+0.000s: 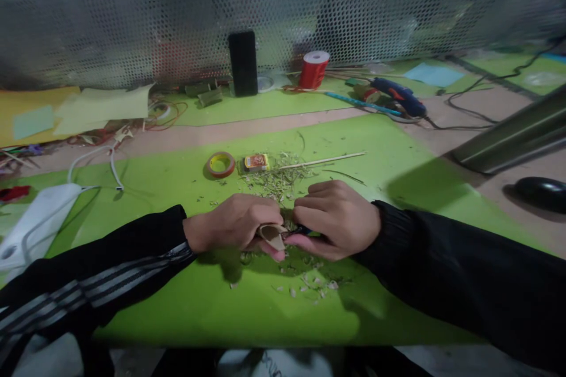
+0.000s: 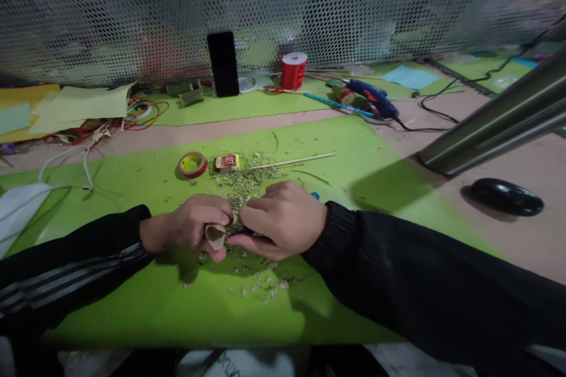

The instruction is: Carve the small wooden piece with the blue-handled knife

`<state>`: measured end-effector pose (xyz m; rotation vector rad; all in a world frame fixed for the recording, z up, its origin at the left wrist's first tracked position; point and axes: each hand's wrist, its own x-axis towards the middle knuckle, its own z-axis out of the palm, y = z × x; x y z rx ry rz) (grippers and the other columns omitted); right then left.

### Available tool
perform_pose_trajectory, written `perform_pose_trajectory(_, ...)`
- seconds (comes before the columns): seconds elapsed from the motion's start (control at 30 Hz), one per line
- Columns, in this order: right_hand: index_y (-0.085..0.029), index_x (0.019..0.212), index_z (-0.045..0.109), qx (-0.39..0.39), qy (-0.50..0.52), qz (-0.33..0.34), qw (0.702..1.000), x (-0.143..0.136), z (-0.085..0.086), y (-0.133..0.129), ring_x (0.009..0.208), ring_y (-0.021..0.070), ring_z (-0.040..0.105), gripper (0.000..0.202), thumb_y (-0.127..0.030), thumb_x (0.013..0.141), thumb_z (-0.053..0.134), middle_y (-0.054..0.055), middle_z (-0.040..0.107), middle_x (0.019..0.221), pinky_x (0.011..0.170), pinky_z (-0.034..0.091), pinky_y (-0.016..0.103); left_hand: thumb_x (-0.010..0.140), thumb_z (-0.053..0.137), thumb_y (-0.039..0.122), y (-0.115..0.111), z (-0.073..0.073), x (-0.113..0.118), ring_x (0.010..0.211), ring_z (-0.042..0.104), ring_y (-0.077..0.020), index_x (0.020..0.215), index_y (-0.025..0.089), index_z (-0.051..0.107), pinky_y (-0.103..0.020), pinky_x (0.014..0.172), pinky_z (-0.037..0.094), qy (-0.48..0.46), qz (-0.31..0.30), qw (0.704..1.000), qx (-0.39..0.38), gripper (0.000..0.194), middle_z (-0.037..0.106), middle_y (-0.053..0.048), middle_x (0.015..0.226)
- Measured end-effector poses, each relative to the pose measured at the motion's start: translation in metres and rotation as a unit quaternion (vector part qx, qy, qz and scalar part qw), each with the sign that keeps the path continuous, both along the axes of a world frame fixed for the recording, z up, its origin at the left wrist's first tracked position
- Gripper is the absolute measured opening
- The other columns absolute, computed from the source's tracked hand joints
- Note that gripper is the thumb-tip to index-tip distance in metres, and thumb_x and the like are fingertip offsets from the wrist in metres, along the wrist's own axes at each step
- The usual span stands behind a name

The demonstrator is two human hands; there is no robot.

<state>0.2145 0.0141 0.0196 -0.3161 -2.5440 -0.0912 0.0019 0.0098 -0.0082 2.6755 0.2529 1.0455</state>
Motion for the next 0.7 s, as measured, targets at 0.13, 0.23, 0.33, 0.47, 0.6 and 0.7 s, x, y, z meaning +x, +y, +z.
perform_pose_trajectory(0.13,-0.021,0.065,0.048,0.006,0.012,-0.008,1.000,0.0014,0.0017,-0.0009,0.043,0.0103,0.034,0.040,-0.041,0.099,0.041,-0.004,0.048,0.052,0.049,0.026,0.029,0.090,0.061,0.045,-0.0001,-0.0032,-0.0016,0.054,0.048,-0.0100,0.090,0.018,0.045,-0.022,0.049,0.035,0.009,0.021,1.000,-0.018,0.031,0.054,0.004,0.067)
perform_pose_trajectory(0.23,-0.021,0.066,0.050,0.008,0.008,-0.023,1.000,0.0033,0.0027,-0.0006,0.043,0.0103,0.035,0.040,-0.039,0.100,0.040,-0.004,0.050,0.051,0.049,0.026,0.029,0.087,0.064,0.046,-0.0015,-0.0017,-0.0030,0.053,0.047,-0.0095,0.086,0.018,0.047,-0.022,0.050,0.035,0.059,0.048,0.996,-0.036,0.033,0.056,0.003,0.069)
perform_pose_trajectory(0.33,-0.021,0.066,0.051,0.008,0.000,-0.044,0.999,0.0050,0.0031,-0.0006,0.043,0.0102,0.035,0.041,-0.040,0.100,0.037,-0.004,0.051,0.051,0.049,0.025,0.029,0.095,0.052,0.047,-0.0024,0.0015,-0.0021,0.054,0.048,-0.0100,0.088,0.017,0.047,-0.023,0.050,0.036,0.047,0.055,0.997,-0.030,0.031,0.058,0.002,0.070)
perform_pose_trajectory(0.47,-0.021,0.070,0.053,-0.007,-0.022,-0.073,0.997,0.0057,0.0029,-0.0020,0.045,0.0106,0.036,0.035,-0.036,0.097,0.039,-0.003,0.054,0.054,0.051,0.026,0.029,0.103,0.027,0.047,-0.0018,0.0048,0.0007,0.054,0.048,-0.0113,0.099,0.017,0.047,-0.024,0.050,0.037,-0.009,0.063,0.998,-0.016,0.036,0.056,0.002,0.069)
perform_pose_trajectory(0.6,-0.019,0.075,0.057,-0.024,-0.015,-0.089,0.996,0.0056,0.0037,-0.0030,0.046,0.0112,0.038,0.026,-0.026,0.093,0.038,-0.002,0.055,0.058,0.052,0.028,0.029,0.103,0.021,0.049,-0.0021,0.0044,-0.0011,0.052,0.049,-0.0094,0.111,0.017,0.047,-0.021,0.047,0.038,-0.032,0.092,0.982,-0.162,0.042,0.053,0.003,0.069)
perform_pose_trajectory(0.7,-0.018,0.081,0.061,-0.013,-0.021,-0.085,0.996,0.0061,0.0051,-0.0027,0.049,0.0106,0.043,0.029,-0.027,0.097,0.038,-0.001,0.057,0.062,0.052,0.030,0.028,0.103,0.026,0.050,-0.0028,0.0002,-0.0046,0.053,0.055,-0.0092,0.122,0.017,0.042,-0.020,0.045,0.041,-0.052,0.086,0.956,-0.276,0.042,0.058,0.001,0.074)
